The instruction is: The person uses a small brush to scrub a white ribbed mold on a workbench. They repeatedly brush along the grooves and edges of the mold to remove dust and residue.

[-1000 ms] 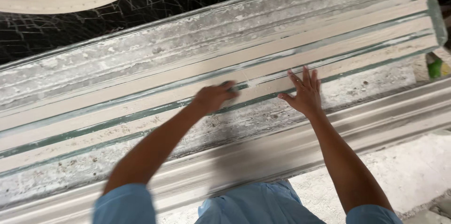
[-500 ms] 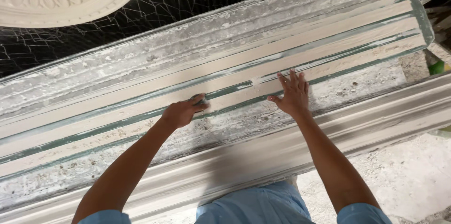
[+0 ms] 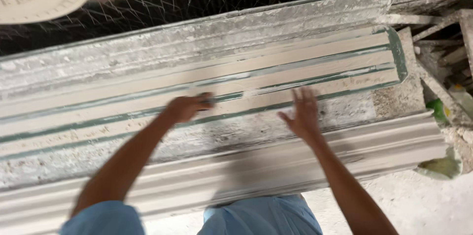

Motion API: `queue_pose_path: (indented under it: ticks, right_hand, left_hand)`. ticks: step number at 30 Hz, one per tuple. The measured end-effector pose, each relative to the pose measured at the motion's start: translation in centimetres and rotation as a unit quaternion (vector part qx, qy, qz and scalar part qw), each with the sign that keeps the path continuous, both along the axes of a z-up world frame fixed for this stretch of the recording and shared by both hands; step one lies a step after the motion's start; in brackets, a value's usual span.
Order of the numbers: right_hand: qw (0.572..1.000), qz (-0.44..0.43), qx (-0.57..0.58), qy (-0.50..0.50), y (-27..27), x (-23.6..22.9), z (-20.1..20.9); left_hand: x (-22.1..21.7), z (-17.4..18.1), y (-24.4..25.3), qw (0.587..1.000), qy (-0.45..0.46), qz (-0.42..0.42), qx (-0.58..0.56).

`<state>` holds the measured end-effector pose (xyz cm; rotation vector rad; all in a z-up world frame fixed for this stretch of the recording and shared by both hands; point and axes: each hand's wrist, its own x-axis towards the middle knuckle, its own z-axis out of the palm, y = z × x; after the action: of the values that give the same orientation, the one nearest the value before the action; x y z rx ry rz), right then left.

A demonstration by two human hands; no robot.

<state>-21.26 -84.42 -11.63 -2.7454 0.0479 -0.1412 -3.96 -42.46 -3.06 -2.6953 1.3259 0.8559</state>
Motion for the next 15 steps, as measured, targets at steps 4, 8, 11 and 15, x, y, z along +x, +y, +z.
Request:
queue_pose_path:
  ticks: [4,8,11,15]
  right_hand:
    - [0.991,-0.083,-0.025,0.099,-12.7,-1.9,-0.5]
    - [0.984,-0.072,-0.039,0.157,-18.2,-0.2,-1.0]
    - [0.991,-0.059,-0.012,0.119,-20.6,1.4,-0.6]
    - [0.985,-0.076,-0.019,0.157,-24.9,-0.1,0.2]
  left_hand:
    - [-1.6,2.3,2.4,0.995,0.011,0.076,0.061]
    - [-2.0,-0.9,-12.1,0.927,0.222,0.299,0.043]
    - [-2.3,-2.1,-21.4,0.999,-0.036,-0.033,-0.015]
    - [-2.7,-1.1,-17.5,0.999,0.013,0.009,0.051]
